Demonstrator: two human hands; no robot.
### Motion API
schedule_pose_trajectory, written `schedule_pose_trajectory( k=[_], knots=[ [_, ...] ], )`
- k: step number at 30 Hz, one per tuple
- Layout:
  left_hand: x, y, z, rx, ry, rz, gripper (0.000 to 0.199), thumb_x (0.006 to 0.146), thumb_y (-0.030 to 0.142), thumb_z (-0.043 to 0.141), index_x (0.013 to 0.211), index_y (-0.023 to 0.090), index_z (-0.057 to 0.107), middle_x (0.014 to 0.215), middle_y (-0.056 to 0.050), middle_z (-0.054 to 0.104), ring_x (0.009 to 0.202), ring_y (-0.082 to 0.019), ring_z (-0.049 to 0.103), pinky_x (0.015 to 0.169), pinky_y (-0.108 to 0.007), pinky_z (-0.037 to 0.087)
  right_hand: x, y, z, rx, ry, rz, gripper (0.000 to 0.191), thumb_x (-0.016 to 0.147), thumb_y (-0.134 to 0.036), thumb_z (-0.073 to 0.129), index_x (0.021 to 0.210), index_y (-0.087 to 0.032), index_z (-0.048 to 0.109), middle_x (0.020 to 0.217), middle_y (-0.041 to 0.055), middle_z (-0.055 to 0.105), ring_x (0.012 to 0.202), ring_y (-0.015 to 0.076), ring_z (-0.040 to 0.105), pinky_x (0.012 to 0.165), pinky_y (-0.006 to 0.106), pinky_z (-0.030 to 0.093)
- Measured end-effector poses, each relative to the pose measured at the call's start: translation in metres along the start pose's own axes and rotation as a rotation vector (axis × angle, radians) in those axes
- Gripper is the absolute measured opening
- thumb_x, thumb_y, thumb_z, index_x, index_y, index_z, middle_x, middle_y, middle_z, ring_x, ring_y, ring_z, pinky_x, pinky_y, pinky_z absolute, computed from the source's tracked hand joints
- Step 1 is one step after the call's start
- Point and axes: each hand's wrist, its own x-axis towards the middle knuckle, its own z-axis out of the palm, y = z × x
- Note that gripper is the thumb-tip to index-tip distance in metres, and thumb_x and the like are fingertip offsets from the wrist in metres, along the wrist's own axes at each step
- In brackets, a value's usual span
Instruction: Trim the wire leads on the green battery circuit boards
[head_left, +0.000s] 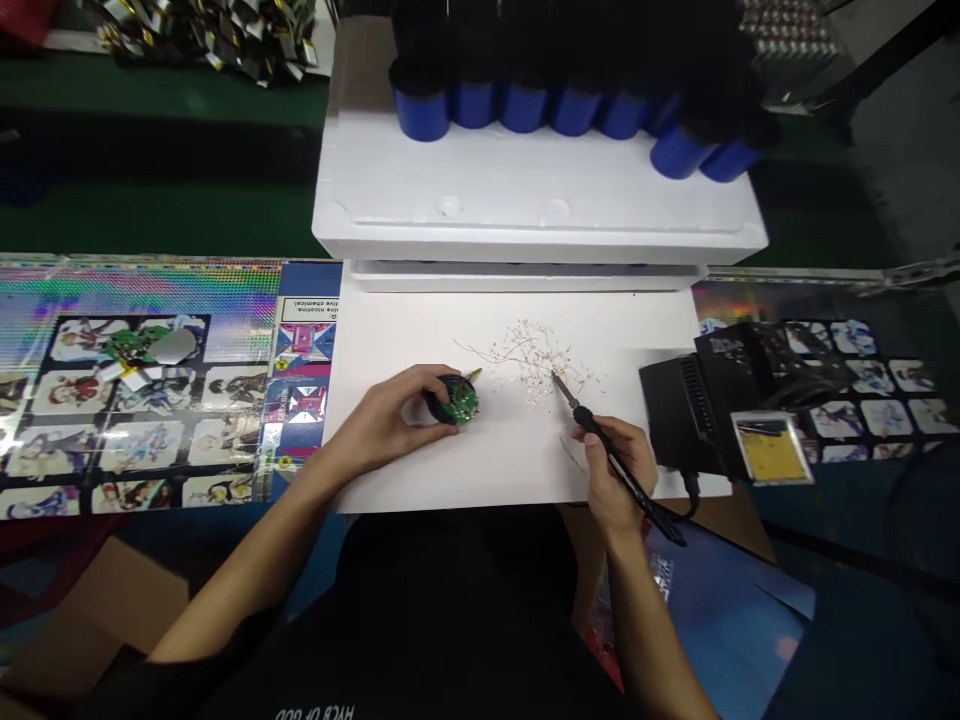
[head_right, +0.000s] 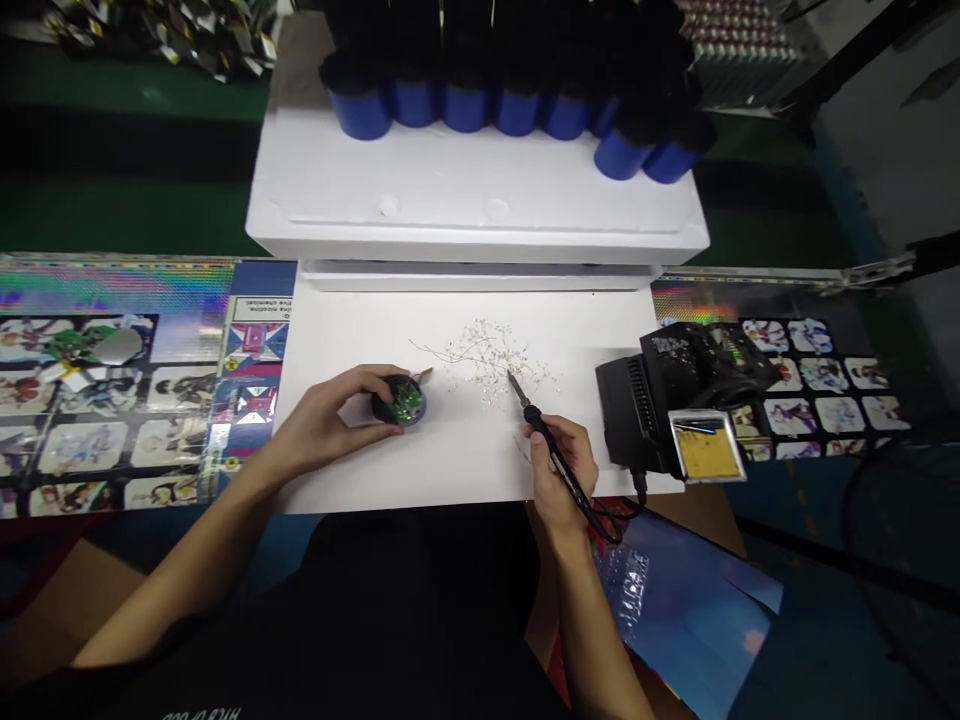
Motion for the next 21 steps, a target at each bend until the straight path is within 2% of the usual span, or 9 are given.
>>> schedule_pose_trajectory(
  k=[3, 6, 9, 13, 15, 17, 19, 21],
  knots=[
    [-0.003, -0.003, -0.040, -0.036, 0.097, -0.008, 0.031, 0.084, 0.032, 0.088, 0.104, 0.023, 0.067, 0.136, -0.011, 0.070, 0.128, -0.029, 0.069, 0.105, -0.044, 0.061, -0.001, -0.004, -0.001, 0.017, 0.043, -0.015, 0.021, 0.095, -0.036, 0.075, 0.108, -0.020, 0.071, 0.092, 0.0051, 0.081, 0.079, 0.0206, 0.080, 0.075, 0.034, 0.065],
    [-0.002, -0.020, -0.087, 0.002, 0.348, 0.011, 0.038, 0.075, 0.031, 0.093, 0.102, 0.024, 0.067, 0.133, -0.009, 0.072, 0.128, -0.028, 0.069, 0.108, -0.045, 0.061, -0.003, -0.005, 0.000, 0.027, 0.081, -0.019, 0.024, 0.093, -0.036, 0.076, 0.110, -0.019, 0.071, 0.093, 0.0059, 0.080, 0.080, 0.0210, 0.080, 0.076, 0.035, 0.065],
    [0.010, -0.050, -0.135, 0.010, 0.604, 0.000, 0.044, 0.068, 0.033, 0.095, 0.095, 0.022, 0.063, 0.126, -0.010, 0.073, 0.123, -0.028, 0.070, 0.104, -0.046, 0.062, -0.006, -0.004, 0.005, 0.026, 0.094, 0.000, 0.030, 0.090, -0.036, 0.079, 0.114, -0.019, 0.071, 0.099, 0.0084, 0.081, 0.084, 0.0232, 0.080, 0.079, 0.037, 0.066],
    [0.043, -0.097, -0.187, 0.112, 0.890, -0.147, 0.049, 0.061, 0.040, 0.092, 0.091, 0.020, 0.059, 0.124, -0.012, 0.073, 0.113, -0.028, 0.072, 0.092, -0.040, 0.062, -0.009, -0.001, 0.018, 0.003, 0.062, 0.033, 0.039, 0.088, -0.042, 0.081, 0.118, -0.020, 0.071, 0.104, 0.0096, 0.081, 0.086, 0.0246, 0.079, 0.083, 0.040, 0.065],
    [0.061, -0.114, -0.204, 0.198, 0.944, -0.244, 0.042, 0.066, 0.039, 0.085, 0.092, 0.020, 0.058, 0.125, -0.012, 0.072, 0.111, -0.027, 0.071, 0.091, -0.038, 0.060, -0.010, -0.001, 0.023, -0.018, 0.053, 0.046, 0.042, 0.088, -0.050, 0.079, 0.119, -0.021, 0.073, 0.103, 0.0089, 0.081, 0.082, 0.0242, 0.078, 0.084, 0.040, 0.064],
    [0.075, -0.125, -0.214, 0.303, 0.910, -0.357, 0.035, 0.070, 0.036, 0.081, 0.091, 0.020, 0.059, 0.122, -0.011, 0.072, 0.109, -0.027, 0.070, 0.094, -0.039, 0.058, -0.009, -0.002, 0.024, -0.039, 0.069, 0.085, 0.047, 0.091, -0.058, 0.074, 0.121, -0.021, 0.073, 0.102, 0.0086, 0.081, 0.078, 0.0240, 0.078, 0.083, 0.040, 0.064],
    [0.084, -0.128, -0.218, 0.350, 0.872, -0.397, 0.031, 0.067, 0.031, 0.082, 0.089, 0.020, 0.063, 0.111, -0.010, 0.072, 0.101, -0.027, 0.070, 0.094, -0.042, 0.057, -0.009, 0.000, 0.024, -0.035, 0.075, 0.119, 0.052, 0.092, -0.064, 0.070, 0.122, -0.021, 0.073, 0.100, 0.0086, 0.082, 0.075, 0.0243, 0.078, 0.076, 0.038, 0.065],
    [0.092, -0.123, -0.218, 0.371, 0.880, -0.376, 0.029, 0.065, 0.027, 0.082, 0.089, 0.019, 0.066, 0.108, -0.010, 0.070, 0.098, -0.029, 0.070, 0.094, -0.045, 0.056, -0.010, 0.005, 0.026, -0.012, 0.082, 0.111, 0.053, 0.093, -0.067, 0.066, 0.118, -0.021, 0.075, 0.098, 0.0085, 0.083, 0.071, 0.0242, 0.078, 0.069, 0.035, 0.065]
  ],
)
